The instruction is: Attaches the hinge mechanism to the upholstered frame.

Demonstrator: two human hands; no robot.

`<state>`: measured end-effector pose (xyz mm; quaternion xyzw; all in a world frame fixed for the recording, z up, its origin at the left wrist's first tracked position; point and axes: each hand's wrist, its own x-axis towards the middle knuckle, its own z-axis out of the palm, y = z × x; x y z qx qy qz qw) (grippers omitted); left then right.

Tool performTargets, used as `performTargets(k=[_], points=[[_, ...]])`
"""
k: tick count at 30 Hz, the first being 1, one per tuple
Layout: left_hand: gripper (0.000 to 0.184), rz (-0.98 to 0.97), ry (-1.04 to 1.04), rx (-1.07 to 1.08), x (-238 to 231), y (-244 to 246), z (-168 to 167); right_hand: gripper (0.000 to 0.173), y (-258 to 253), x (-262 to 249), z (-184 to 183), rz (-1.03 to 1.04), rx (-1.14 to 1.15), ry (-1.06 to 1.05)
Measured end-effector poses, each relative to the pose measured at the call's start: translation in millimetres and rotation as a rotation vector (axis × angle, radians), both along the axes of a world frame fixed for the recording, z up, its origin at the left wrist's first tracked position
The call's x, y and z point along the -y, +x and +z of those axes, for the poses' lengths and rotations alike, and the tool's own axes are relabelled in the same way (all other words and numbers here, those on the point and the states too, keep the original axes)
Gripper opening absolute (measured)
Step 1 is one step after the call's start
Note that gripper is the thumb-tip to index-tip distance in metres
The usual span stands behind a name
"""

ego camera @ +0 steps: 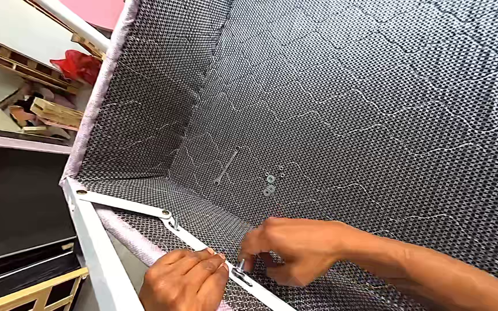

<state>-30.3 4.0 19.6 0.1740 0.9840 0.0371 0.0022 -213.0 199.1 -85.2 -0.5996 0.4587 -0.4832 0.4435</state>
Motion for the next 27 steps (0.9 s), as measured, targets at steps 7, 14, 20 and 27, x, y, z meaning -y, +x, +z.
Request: performTargets(k=[7, 14, 20, 27], points=[[0.025, 0.006, -0.001, 0.001, -0.5, -0.9, 0.2, 0.012, 2.7, 5.4, -1.1, 0.022, -0.075, 0.051], [0.023, 0.009, 0.0, 0.001, -1.6, -0.8, 1.0, 0.009, -9.0, 7.3, 7.1, 0.013, -0.006, 0.174], [0.023, 0.019, -0.005, 0.015, -2.0, -1.3, 1.6, 0.012, 8.0, -0.6, 2.8, -0.178, 0.511, 0.373], [0.024, 0.028, -0.007, -0.009, -1.6, -1.8, 0.1, 0.013, 43.8, -22.6, 4.6, -0.419, 1.029, 0.272]])
